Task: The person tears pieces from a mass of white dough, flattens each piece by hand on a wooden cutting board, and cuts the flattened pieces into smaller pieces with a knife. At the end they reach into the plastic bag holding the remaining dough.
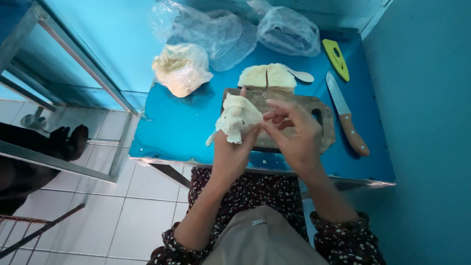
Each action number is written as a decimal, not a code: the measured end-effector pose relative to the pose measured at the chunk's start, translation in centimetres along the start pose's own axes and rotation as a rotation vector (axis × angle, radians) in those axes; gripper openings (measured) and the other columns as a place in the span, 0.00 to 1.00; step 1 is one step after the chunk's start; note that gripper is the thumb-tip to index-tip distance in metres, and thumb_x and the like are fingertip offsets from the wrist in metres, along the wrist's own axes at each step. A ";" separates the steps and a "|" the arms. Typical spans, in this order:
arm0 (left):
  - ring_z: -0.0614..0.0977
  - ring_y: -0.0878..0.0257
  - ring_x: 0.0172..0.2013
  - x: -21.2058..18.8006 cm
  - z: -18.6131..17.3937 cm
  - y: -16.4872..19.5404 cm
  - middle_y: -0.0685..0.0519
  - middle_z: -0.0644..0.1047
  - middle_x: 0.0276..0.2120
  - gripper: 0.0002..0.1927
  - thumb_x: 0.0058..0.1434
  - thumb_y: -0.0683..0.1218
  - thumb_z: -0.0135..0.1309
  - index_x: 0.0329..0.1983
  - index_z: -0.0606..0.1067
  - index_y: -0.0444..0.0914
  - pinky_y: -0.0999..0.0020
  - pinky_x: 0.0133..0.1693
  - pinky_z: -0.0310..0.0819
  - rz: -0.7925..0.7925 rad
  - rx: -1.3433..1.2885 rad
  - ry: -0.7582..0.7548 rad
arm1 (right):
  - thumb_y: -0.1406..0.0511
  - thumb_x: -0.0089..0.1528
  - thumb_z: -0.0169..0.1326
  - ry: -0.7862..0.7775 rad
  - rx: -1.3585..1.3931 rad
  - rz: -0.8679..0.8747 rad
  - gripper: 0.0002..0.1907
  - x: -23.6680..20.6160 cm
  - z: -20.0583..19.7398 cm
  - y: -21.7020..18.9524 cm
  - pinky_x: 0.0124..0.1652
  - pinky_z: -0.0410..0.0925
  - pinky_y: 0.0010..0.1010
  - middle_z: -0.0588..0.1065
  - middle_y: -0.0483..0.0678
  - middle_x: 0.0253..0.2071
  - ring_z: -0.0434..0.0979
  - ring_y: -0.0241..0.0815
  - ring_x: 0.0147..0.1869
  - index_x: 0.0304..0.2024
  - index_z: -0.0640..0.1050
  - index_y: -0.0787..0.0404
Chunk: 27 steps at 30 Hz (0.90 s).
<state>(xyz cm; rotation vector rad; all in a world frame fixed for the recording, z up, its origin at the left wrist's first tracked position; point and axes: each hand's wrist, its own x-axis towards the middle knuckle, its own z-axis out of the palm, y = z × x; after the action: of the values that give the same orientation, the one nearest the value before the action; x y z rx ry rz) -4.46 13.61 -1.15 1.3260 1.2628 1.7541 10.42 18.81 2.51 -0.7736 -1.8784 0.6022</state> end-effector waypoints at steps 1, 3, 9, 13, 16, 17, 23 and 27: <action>0.80 0.67 0.35 0.0 0.2 0.1 0.52 0.82 0.36 0.09 0.65 0.40 0.59 0.46 0.77 0.32 0.69 0.37 0.75 -0.012 0.056 0.004 | 0.73 0.59 0.66 0.007 -0.003 0.002 0.23 0.1 0.0 0.1 0.40 0.76 0.23 0.81 0.46 0.43 0.82 0.31 0.44 0.57 0.77 0.61; 0.80 0.67 0.33 0.0 0.3 0.4 0.52 0.81 0.34 0.09 0.65 0.40 0.59 0.46 0.77 0.32 0.69 0.36 0.74 -0.007 0.120 0.008 | 0.73 0.60 0.65 0.007 0.011 0.040 0.23 0.2 0.1 0.3 0.40 0.76 0.23 0.81 0.46 0.42 0.83 0.31 0.44 0.57 0.77 0.61; 0.78 0.70 0.37 0.5 1.0 0.9 0.54 0.80 0.38 0.32 0.59 0.40 0.64 0.67 0.69 0.32 0.71 0.39 0.76 0.039 -0.023 0.047 | 0.74 0.61 0.63 -0.037 0.166 0.190 0.22 0.2 0.0 2.0 0.45 0.77 0.23 0.81 0.45 0.41 0.83 0.31 0.44 0.57 0.76 0.62; 0.79 0.72 0.43 1.2 1.2 0.3 0.57 0.78 0.53 0.28 0.59 0.39 0.64 0.63 0.71 0.30 0.73 0.44 0.79 0.004 -0.167 0.086 | 0.75 0.60 0.62 -0.080 0.353 0.305 0.23 0.1 0.0 3.6 0.47 0.76 0.24 0.81 0.46 0.41 0.82 0.32 0.45 0.58 0.75 0.63; 0.79 0.73 0.43 1.1 0.9 -0.5 0.55 0.80 0.51 0.29 0.59 0.39 0.64 0.64 0.72 0.30 0.73 0.45 0.79 -0.018 -0.181 0.072 | 0.76 0.61 0.62 -0.121 0.461 0.383 0.21 0.1 -0.5 4.9 0.46 0.76 0.25 0.80 0.47 0.41 0.82 0.33 0.45 0.56 0.76 0.64; 0.79 0.73 0.42 1.0 0.8 -0.8 0.54 0.81 0.47 0.30 0.59 0.39 0.65 0.65 0.72 0.31 0.74 0.45 0.79 -0.039 -0.186 0.066 | 0.76 0.60 0.62 -0.135 0.478 0.410 0.21 0.0 -0.5 5.2 0.46 0.76 0.25 0.80 0.47 0.40 0.82 0.34 0.44 0.56 0.77 0.65; 0.82 0.70 0.41 0.2 0.2 -2.1 0.49 0.83 0.42 0.21 0.62 0.39 0.66 0.58 0.77 0.30 0.70 0.43 0.79 -0.092 -0.102 0.016 | 0.74 0.68 0.56 -0.077 0.567 0.396 0.12 -0.1 0.0 5.6 0.44 0.78 0.27 0.76 0.44 0.42 0.81 0.33 0.43 0.53 0.73 0.62; 0.83 0.71 0.42 -0.3 0.1 -1.8 0.52 0.84 0.46 0.21 0.64 0.39 0.65 0.60 0.76 0.32 0.71 0.45 0.80 0.014 -0.025 0.034 | 0.76 0.64 0.58 -0.099 0.419 0.219 0.17 -1.1 0.9 4.7 0.44 0.76 0.26 0.77 0.45 0.44 0.79 0.32 0.47 0.55 0.73 0.63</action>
<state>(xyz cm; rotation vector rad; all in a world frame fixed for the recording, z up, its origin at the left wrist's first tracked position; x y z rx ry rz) -4.42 13.99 -2.91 1.2987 1.2493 1.8037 11.11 21.11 -1.82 -0.6825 -1.6834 1.1480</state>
